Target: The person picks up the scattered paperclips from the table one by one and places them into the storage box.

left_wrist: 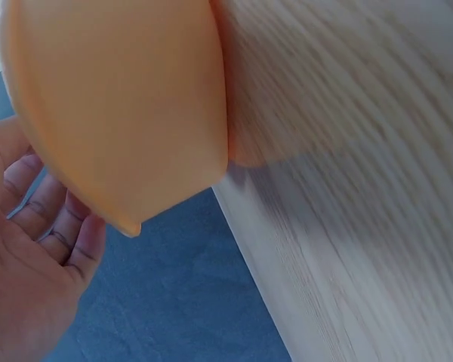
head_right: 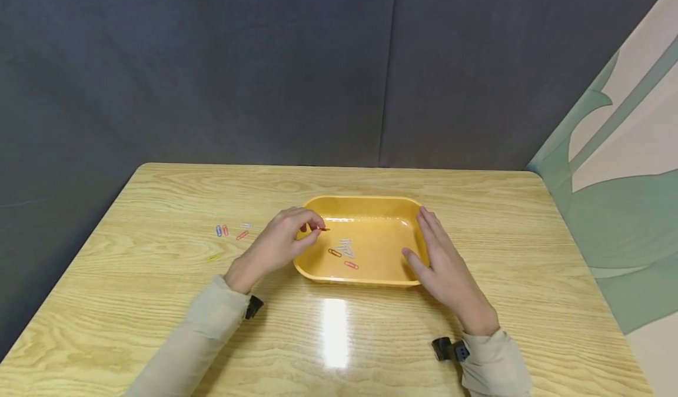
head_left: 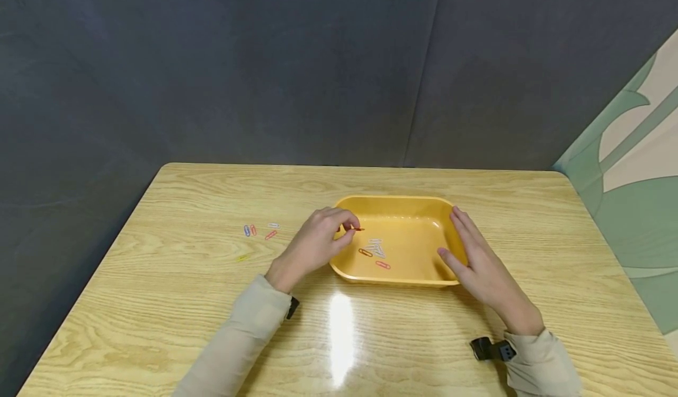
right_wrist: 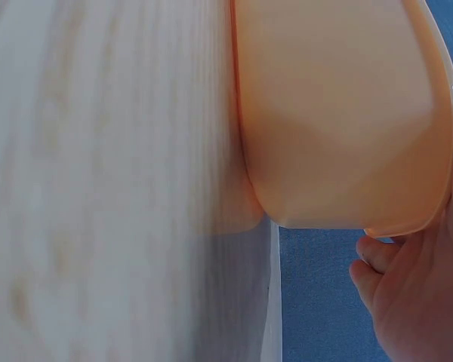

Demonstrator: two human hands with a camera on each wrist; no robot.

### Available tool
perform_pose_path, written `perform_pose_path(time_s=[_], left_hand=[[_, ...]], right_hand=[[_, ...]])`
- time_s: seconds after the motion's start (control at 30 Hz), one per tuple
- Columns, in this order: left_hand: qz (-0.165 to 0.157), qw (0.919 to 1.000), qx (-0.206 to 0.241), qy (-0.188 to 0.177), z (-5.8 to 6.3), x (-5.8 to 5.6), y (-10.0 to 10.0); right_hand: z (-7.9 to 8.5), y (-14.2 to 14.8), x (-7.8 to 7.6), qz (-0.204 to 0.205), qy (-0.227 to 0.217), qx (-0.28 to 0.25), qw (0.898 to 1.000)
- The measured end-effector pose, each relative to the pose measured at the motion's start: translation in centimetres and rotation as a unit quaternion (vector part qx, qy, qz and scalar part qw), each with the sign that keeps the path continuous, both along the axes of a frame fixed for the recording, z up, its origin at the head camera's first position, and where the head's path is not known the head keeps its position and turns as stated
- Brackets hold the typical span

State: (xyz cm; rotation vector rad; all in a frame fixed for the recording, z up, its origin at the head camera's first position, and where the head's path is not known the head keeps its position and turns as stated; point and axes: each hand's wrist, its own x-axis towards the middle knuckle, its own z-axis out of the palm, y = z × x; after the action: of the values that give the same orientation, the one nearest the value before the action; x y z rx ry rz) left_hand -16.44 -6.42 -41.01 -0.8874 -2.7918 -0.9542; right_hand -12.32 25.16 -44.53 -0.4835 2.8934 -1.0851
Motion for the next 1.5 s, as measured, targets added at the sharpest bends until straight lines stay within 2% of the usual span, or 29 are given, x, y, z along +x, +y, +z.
perform_pose_path(time_s=[0.4, 0.83, 1.17, 1.5], left_hand=[[-0.018, 0.9998, -0.001, -0.013, -1.0, -0.3, 1.2], [-0.02, 0.9986, -0.041, -0.025, -1.4, 0.0, 2.7], [-0.03, 0.9981, -0.051, -0.015, -1.7, -0.2, 3.6], [-0.042, 0.9939, -0.102, 0.003, -1.8, 0.0, 4.3]], right_hand=[[0.0, 0.0, -0.1, 0.001, -0.002, -0.001, 1.0], [-0.1, -0.1, 0.0, -0.002, 0.001, -0.001, 1.0], [0.0, -0.1, 0.1, -0.001, 0.001, -0.001, 1.0], [-0.1, 0.0, 0.0, -0.004, 0.003, 0.002, 1.0]])
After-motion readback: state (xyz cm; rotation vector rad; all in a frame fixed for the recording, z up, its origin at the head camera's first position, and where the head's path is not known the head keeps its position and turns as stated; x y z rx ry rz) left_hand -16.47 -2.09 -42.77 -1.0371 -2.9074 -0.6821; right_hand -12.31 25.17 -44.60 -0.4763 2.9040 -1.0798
